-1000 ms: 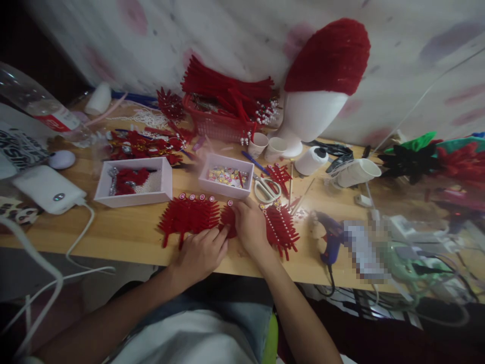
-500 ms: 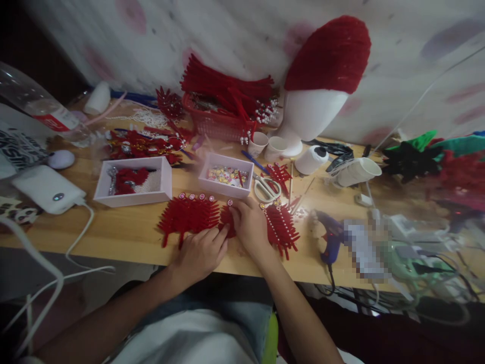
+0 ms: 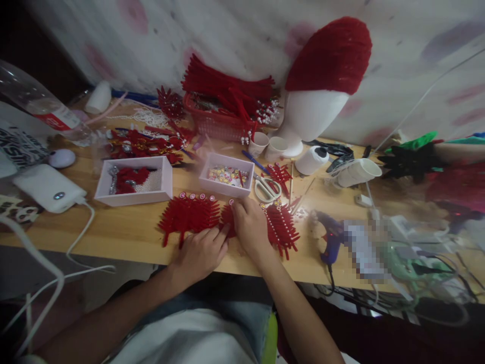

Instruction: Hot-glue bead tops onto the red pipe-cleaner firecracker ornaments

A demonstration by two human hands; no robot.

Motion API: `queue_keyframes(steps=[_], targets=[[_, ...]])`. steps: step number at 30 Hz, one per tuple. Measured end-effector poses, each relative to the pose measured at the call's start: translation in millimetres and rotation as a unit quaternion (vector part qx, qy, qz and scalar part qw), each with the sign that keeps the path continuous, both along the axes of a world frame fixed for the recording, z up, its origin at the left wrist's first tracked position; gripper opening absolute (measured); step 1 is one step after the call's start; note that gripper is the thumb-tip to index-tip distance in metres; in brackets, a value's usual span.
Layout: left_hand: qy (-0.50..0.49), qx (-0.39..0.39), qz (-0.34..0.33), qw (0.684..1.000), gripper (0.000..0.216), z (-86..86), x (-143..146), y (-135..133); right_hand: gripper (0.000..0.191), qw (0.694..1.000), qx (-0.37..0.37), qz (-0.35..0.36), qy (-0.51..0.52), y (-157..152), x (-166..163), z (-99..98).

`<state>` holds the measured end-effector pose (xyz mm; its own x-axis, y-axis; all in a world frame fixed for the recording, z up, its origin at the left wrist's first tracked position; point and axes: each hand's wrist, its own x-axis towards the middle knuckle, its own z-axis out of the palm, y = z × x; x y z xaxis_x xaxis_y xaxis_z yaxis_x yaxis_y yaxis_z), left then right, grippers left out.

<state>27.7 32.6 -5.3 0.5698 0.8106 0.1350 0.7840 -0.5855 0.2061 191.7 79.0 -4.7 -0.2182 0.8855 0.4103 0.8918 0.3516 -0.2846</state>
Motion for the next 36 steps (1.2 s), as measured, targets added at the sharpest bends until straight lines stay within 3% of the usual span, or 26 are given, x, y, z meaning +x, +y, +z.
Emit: queue_keyframes(steps=[11,16,27,36], targets=[[-0.003,0.02,0.001,1.0,0.036,-4.0,0.0,-0.4,0.016,0.983,-0.03,-0.015,0.179,3.3,1.2,2.6],[-0.003,0.025,0.0,1.0,0.038,-3.0,-0.3,-0.1,0.015,0.979,-0.041,-0.02,0.197,3.4,1.6,3.7],[0.0,0.0,0.002,1.0,0.037,1.0,-0.4,0.7,0.027,0.999,-0.011,0.012,0.038,-0.4,1.7,-0.6],[0.014,-0.012,-0.008,1.0,0.04,-0.3,-0.9,0.4,0.023,0.991,0.026,0.04,-0.123,-9.4,7.3,-1.3]])
